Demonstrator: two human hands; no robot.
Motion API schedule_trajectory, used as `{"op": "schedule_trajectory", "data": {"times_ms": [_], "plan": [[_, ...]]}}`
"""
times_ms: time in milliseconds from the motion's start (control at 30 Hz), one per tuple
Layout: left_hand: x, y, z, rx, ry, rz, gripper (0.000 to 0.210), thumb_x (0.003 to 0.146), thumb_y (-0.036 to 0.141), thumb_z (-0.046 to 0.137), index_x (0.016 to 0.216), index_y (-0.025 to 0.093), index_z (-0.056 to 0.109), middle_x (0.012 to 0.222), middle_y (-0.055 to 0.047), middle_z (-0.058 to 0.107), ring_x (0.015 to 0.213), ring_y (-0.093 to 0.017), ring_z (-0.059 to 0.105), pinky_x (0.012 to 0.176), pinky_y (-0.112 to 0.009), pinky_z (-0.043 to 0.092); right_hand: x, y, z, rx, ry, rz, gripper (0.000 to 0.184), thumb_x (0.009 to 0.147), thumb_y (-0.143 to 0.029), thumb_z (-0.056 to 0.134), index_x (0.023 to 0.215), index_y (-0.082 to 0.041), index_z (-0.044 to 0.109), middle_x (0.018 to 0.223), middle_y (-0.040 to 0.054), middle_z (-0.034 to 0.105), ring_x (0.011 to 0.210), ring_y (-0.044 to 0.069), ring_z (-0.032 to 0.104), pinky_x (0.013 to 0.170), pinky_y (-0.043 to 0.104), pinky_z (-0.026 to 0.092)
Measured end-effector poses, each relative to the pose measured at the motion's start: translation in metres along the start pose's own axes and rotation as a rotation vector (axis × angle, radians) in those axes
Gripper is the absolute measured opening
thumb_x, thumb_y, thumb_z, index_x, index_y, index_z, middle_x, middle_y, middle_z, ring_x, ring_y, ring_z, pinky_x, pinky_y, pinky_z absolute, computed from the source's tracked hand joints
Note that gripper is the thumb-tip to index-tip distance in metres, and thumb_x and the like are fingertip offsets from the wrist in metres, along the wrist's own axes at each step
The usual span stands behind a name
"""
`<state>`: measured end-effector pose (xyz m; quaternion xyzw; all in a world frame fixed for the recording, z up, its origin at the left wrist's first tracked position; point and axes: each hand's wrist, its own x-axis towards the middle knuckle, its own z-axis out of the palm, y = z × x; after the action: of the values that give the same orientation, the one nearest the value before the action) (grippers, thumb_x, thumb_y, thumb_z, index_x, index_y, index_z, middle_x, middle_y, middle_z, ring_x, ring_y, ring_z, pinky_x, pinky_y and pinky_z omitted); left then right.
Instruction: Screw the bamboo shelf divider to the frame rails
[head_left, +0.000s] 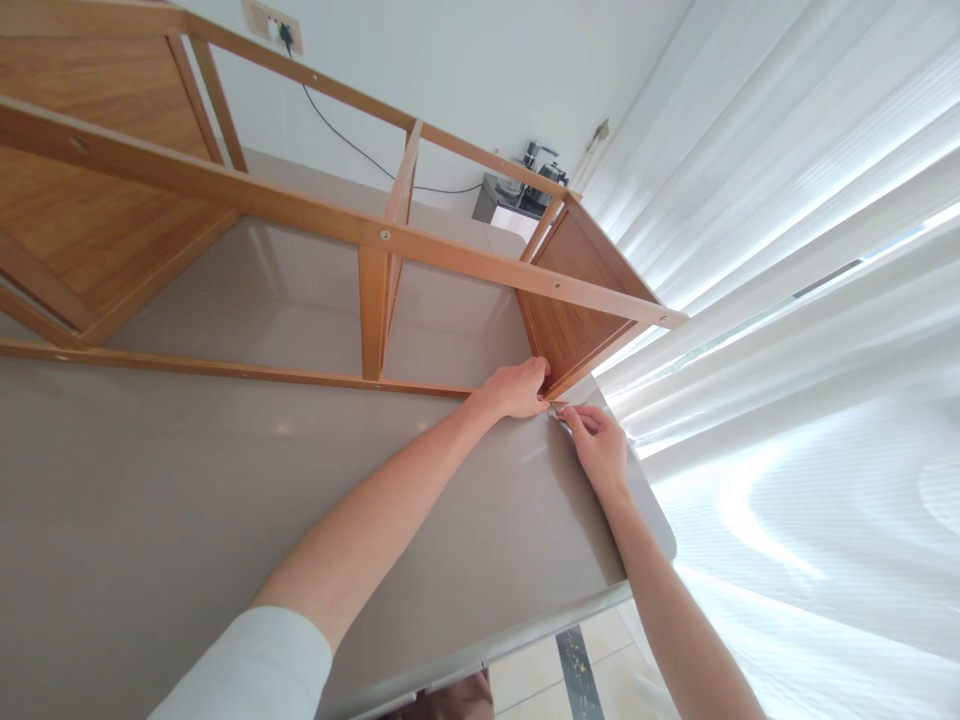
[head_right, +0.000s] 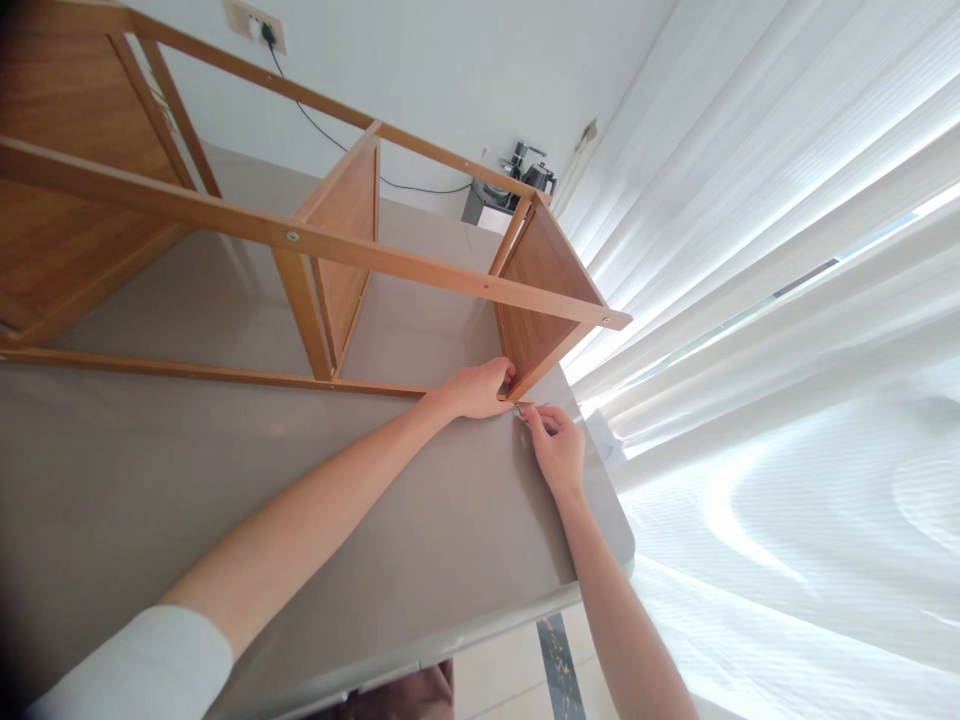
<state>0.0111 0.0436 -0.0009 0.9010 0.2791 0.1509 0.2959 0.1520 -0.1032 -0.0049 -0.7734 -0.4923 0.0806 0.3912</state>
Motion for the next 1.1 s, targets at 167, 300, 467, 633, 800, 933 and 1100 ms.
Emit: {"op": "schedule_trajectory", "data": {"times_ms": [167, 300, 467, 633, 800, 933, 1100], "plan": [[0.000, 0.000, -0.001, -0.003, -0.011, 0.002, 0.046, 0.083, 0.051, 0.060, 0.118, 0.026, 0.044, 0.130, -0.005, 0.062, 0.107, -0.025, 0.065, 0.085, -0.036, 0.052, -0.005, -0.002, 0.002, -0.068, 0.053, -0.042, 0.035, 0.088, -0.058, 0.059, 0.089, -0.024, 0.068, 0.091, 0.0028, 0.076, 0.089, 0.023, 0.071, 0.081, 0.033, 0.050], [-0.001, 0.001, -0.001, -0.001, -0.018, -0.008, 0.047, 0.083, 0.052, 0.060, 0.119, 0.026, 0.044, 0.131, -0.006, 0.061, 0.109, -0.026, 0.065, 0.086, -0.036, 0.052, -0.007, -0.003, 0.003, -0.128, 0.059, -0.108, 0.033, 0.091, -0.055, 0.056, 0.089, -0.025, 0.068, 0.090, 0.0019, 0.076, 0.085, 0.022, 0.071, 0.080, 0.034, 0.049], [0.000, 0.001, -0.001, -0.003, -0.021, -0.005, 0.046, 0.083, 0.048, 0.061, 0.119, 0.025, 0.045, 0.130, -0.006, 0.062, 0.110, -0.026, 0.065, 0.088, -0.036, 0.052, -0.009, -0.002, 0.008, -0.198, 0.057, -0.221, 0.031, 0.092, -0.051, 0.054, 0.087, -0.024, 0.068, 0.094, 0.0055, 0.074, 0.090, 0.025, 0.065, 0.090, 0.040, 0.044], [-0.001, 0.001, -0.001, -0.006, -0.024, -0.012, 0.048, 0.082, 0.047, 0.061, 0.122, 0.025, 0.044, 0.131, -0.007, 0.061, 0.111, -0.027, 0.064, 0.087, -0.038, 0.052, -0.010, -0.003, 0.010, -0.198, 0.047, -0.218, 0.031, 0.093, -0.051, 0.053, 0.088, -0.025, 0.068, 0.095, 0.0055, 0.074, 0.088, 0.024, 0.065, 0.092, 0.040, 0.043], [-0.002, 0.002, -0.002, -0.009, -0.018, -0.009, 0.048, 0.083, 0.048, 0.061, 0.122, 0.026, 0.044, 0.129, -0.006, 0.062, 0.109, -0.027, 0.065, 0.085, -0.038, 0.052, -0.003, -0.005, 0.003, -0.114, 0.025, -0.075, 0.036, 0.090, -0.058, 0.056, 0.087, -0.024, 0.067, 0.088, 0.0035, 0.075, 0.084, 0.023, 0.070, 0.077, 0.033, 0.049], [-0.002, 0.003, -0.002, -0.010, -0.012, -0.006, 0.047, 0.082, 0.051, 0.061, 0.119, 0.026, 0.045, 0.127, -0.006, 0.062, 0.106, -0.027, 0.066, 0.083, -0.038, 0.053, 0.003, -0.004, -0.002, -0.038, -0.029, 0.011, 0.042, 0.086, -0.062, 0.059, 0.085, -0.021, 0.068, 0.085, 0.0046, 0.077, 0.084, 0.024, 0.072, 0.074, 0.032, 0.052], [-0.002, 0.002, -0.002, 0.000, -0.011, -0.003, 0.047, 0.082, 0.049, 0.061, 0.119, 0.025, 0.044, 0.129, -0.007, 0.062, 0.108, -0.027, 0.065, 0.084, -0.038, 0.053, 0.003, -0.002, 0.000, 0.006, -0.020, 0.040, 0.044, 0.085, -0.064, 0.058, 0.086, -0.021, 0.068, 0.087, 0.0060, 0.077, 0.087, 0.026, 0.072, 0.077, 0.035, 0.053]]}}
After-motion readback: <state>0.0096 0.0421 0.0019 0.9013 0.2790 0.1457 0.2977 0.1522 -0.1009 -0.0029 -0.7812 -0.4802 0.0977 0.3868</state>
